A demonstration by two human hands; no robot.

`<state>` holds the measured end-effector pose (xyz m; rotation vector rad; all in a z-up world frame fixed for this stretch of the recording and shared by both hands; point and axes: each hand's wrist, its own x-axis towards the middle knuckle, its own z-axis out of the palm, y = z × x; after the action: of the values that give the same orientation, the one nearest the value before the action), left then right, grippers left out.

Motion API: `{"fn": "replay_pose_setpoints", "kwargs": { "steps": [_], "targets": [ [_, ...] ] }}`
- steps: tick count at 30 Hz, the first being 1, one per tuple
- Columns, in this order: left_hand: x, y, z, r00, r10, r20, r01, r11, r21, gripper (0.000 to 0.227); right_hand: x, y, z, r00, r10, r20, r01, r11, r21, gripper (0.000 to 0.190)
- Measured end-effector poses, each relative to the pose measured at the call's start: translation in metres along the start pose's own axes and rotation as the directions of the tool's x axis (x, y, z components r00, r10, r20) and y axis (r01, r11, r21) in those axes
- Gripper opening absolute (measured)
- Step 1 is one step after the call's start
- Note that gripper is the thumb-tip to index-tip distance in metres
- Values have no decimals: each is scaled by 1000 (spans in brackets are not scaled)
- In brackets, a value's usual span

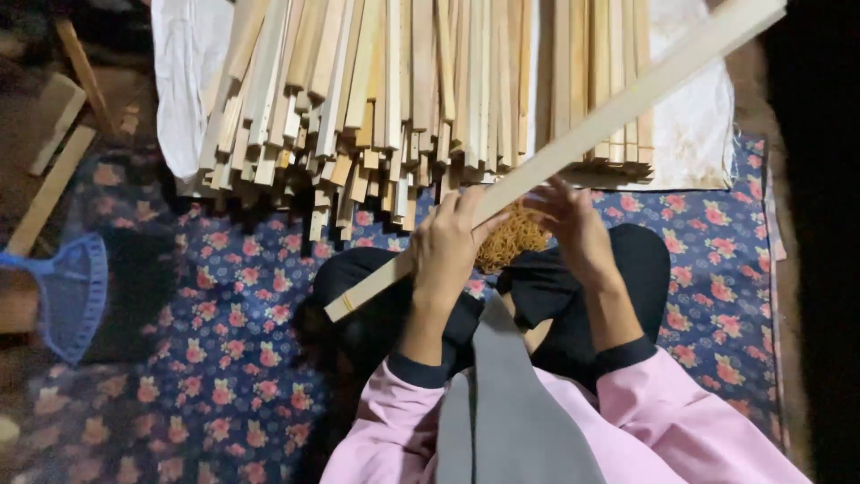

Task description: Wrapping rubber bands around the ends of thin wooden sticks to bundle or secure them.

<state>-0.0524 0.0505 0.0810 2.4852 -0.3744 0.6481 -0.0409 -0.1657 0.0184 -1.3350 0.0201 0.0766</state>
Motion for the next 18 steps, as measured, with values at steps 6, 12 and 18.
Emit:
{"fn": "replay_pose_setpoints", "kwargs": {
  "steps": [6, 12, 18],
  "targets": [
    [-74, -62, 47, 992, -18, 124, -6, 981, 194, 49, 25, 9, -56, 970, 135, -202, -93, 975, 204, 62],
    [-98, -91, 20, 948, -144, 284, 94, 979, 183, 49, 45, 118, -69, 917, 183, -353, -56, 939, 340, 27],
    [-103, -105, 35, 902, -203, 380, 113, 963, 246, 47, 35, 115, -37, 886, 246, -393, -118, 940, 321, 37]
  ]
}}
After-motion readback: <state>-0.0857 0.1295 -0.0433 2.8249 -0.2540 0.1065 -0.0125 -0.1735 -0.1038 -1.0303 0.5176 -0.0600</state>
